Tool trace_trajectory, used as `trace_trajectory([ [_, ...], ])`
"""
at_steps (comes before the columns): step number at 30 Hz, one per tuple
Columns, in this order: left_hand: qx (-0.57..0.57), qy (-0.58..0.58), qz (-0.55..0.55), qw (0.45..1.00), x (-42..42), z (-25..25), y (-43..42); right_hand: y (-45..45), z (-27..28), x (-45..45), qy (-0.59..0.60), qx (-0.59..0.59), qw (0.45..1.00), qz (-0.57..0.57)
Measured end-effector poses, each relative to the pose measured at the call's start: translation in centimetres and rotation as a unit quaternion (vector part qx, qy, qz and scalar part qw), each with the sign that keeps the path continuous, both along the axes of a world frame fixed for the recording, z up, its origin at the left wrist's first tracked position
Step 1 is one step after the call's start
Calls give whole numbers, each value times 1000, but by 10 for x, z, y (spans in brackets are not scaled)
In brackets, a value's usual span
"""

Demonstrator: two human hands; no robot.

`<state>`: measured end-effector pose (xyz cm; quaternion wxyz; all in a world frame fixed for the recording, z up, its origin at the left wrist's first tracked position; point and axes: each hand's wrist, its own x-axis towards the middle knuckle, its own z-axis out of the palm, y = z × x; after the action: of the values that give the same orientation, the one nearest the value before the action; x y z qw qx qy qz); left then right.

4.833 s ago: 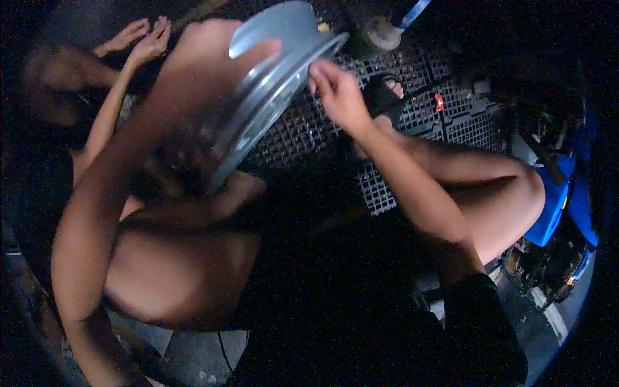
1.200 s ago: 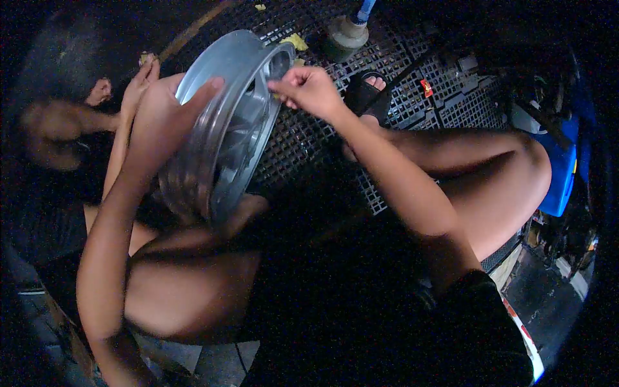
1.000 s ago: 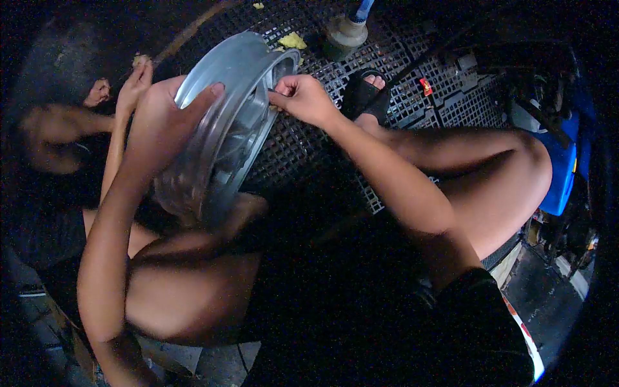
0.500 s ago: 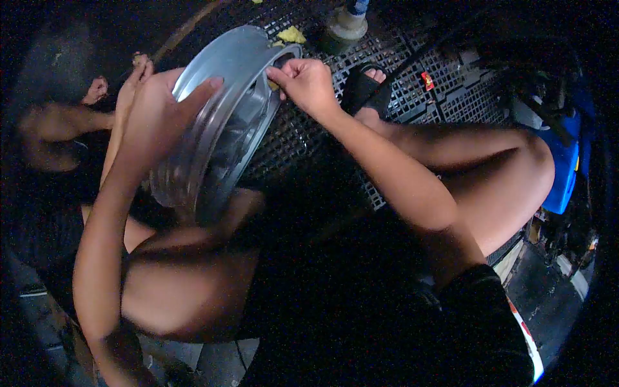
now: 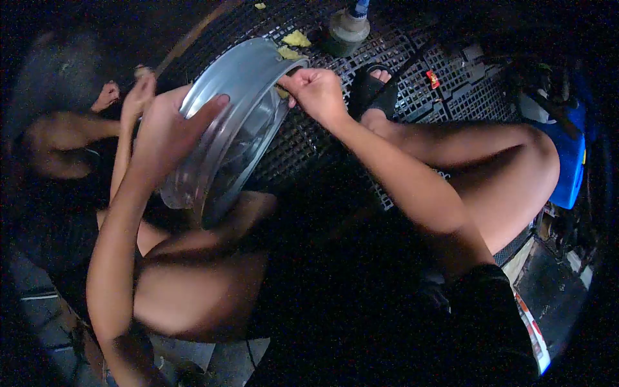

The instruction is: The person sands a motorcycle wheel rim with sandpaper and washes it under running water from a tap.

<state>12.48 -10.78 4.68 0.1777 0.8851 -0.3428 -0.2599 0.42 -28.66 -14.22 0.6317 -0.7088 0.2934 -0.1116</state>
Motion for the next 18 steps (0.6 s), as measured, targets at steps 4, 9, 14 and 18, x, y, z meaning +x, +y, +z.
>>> trace_trajectory([
  [4, -2, -61, -33, 998, 3, 0, 1, 5, -30, -35, 74, 115, 973, 186],
  [9, -2, -134, 18, 991, 24, -12, 18, -22, -47, -41, 90, 133, 965, 205],
  [14, -127, -309, -102, 937, 23, -34, 66, -14, -40, -23, 10, 125, 979, 163],
  [18, -173, -232, -3, 957, 8, -48, 116, -5, -46, -6, -18, 11, 991, 133],
])
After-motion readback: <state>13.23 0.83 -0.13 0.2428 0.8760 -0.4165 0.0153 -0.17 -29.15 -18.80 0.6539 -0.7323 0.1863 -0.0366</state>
